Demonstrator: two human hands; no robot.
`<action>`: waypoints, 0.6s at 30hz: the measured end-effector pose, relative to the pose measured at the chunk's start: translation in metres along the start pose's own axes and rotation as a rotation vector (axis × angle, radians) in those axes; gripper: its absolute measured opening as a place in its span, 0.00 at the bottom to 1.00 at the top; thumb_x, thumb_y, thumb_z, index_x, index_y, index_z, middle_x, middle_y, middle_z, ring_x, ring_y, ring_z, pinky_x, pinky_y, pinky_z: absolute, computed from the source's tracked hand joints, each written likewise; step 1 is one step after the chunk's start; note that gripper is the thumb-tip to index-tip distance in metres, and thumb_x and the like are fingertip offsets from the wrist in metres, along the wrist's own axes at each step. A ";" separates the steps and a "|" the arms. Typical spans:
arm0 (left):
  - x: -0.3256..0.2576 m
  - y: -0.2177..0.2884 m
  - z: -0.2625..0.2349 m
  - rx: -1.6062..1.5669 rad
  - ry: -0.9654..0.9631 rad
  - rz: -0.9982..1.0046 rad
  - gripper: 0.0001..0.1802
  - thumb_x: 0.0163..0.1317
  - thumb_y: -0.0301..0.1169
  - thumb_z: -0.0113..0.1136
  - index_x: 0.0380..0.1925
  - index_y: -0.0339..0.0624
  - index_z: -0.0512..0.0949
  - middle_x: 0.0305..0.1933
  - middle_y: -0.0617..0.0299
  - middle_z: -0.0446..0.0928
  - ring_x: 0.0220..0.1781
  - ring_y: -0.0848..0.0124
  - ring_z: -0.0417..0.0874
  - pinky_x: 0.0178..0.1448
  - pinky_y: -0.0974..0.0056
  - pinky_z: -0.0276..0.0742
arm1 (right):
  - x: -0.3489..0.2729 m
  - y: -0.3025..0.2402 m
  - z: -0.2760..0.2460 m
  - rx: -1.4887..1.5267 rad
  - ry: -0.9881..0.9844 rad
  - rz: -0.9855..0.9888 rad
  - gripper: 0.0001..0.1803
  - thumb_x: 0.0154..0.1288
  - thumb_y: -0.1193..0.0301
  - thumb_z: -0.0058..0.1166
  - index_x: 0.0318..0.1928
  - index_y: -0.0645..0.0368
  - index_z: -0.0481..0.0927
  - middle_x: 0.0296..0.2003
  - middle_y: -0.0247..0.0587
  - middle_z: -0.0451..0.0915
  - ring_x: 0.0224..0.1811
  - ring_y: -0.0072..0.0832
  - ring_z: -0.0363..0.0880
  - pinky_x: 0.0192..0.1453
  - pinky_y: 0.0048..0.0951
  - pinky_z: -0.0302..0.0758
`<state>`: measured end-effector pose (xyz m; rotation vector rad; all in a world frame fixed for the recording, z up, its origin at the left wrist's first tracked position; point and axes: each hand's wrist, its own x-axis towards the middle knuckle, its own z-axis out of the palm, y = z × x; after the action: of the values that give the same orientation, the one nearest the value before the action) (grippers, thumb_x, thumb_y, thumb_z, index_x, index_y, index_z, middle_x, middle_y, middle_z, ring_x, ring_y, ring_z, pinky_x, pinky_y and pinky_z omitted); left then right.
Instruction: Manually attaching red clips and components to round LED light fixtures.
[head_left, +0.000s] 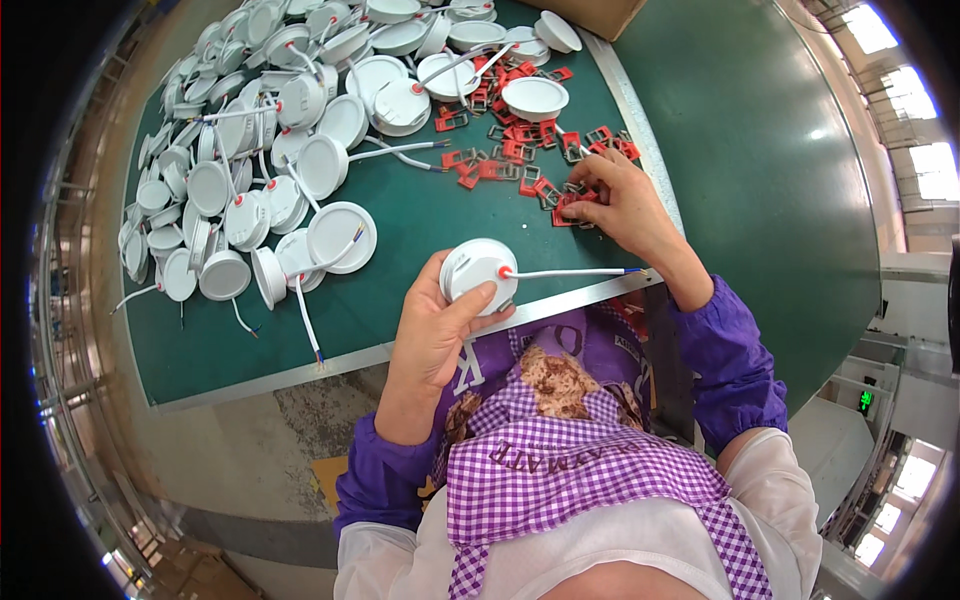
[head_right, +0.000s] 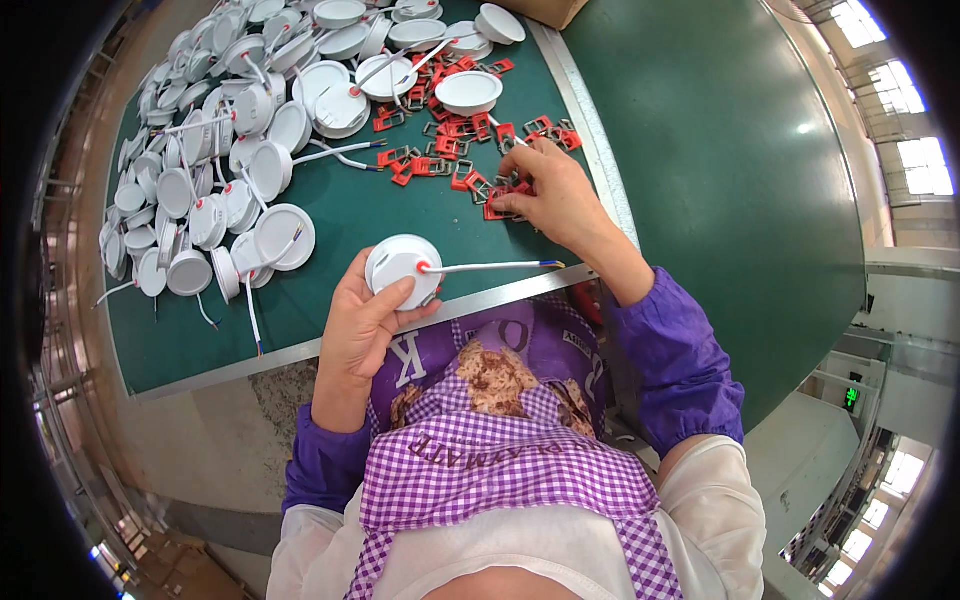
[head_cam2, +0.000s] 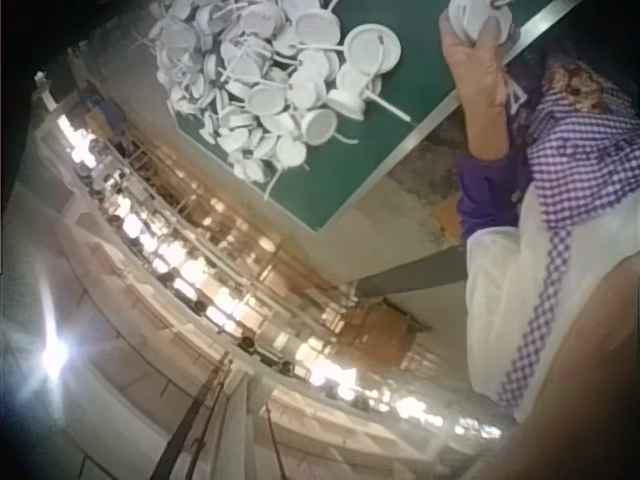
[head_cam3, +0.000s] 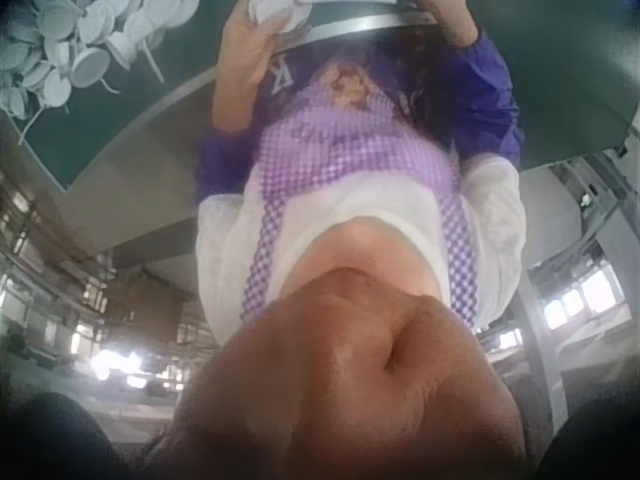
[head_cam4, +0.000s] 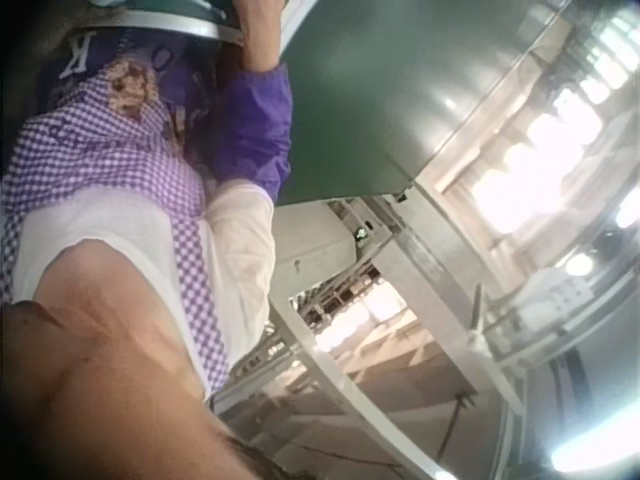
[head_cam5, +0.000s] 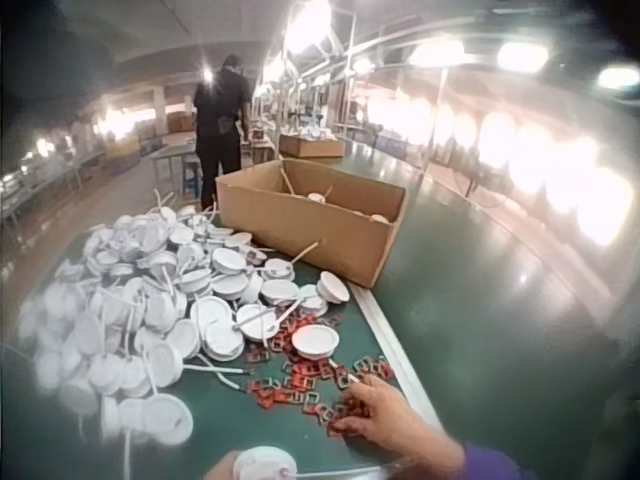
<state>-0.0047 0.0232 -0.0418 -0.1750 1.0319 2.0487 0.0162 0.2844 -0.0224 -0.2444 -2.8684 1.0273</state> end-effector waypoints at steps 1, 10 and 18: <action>0.002 0.002 0.001 0.138 0.006 0.063 0.21 0.62 0.22 0.59 0.54 0.36 0.66 0.52 0.50 0.76 0.51 0.59 0.82 0.48 0.54 0.86 | 0.001 0.000 0.000 0.098 -0.043 0.054 0.15 0.52 0.71 0.70 0.38 0.61 0.78 0.28 0.32 0.71 0.27 0.20 0.68 0.32 0.24 0.67; 0.014 0.009 0.023 0.446 0.026 0.228 0.18 0.60 0.24 0.63 0.49 0.33 0.72 0.44 0.57 0.80 0.41 0.75 0.82 0.38 0.72 0.79 | -0.004 -0.042 0.001 0.739 -0.049 0.148 0.08 0.64 0.73 0.60 0.36 0.66 0.76 0.27 0.33 0.80 0.26 0.16 0.77 0.30 0.20 0.74; 0.019 0.005 0.026 0.698 0.033 0.350 0.14 0.62 0.30 0.62 0.43 0.34 0.72 0.36 0.58 0.78 0.36 0.76 0.78 0.38 0.68 0.75 | -0.027 -0.060 0.022 0.254 0.238 -0.384 0.08 0.56 0.78 0.62 0.37 0.62 0.79 0.33 0.42 0.80 0.32 0.36 0.81 0.33 0.30 0.77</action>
<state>-0.0152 0.0521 -0.0303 0.3565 1.8285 1.8483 0.0322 0.2205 -0.0021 0.1831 -2.4112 1.1722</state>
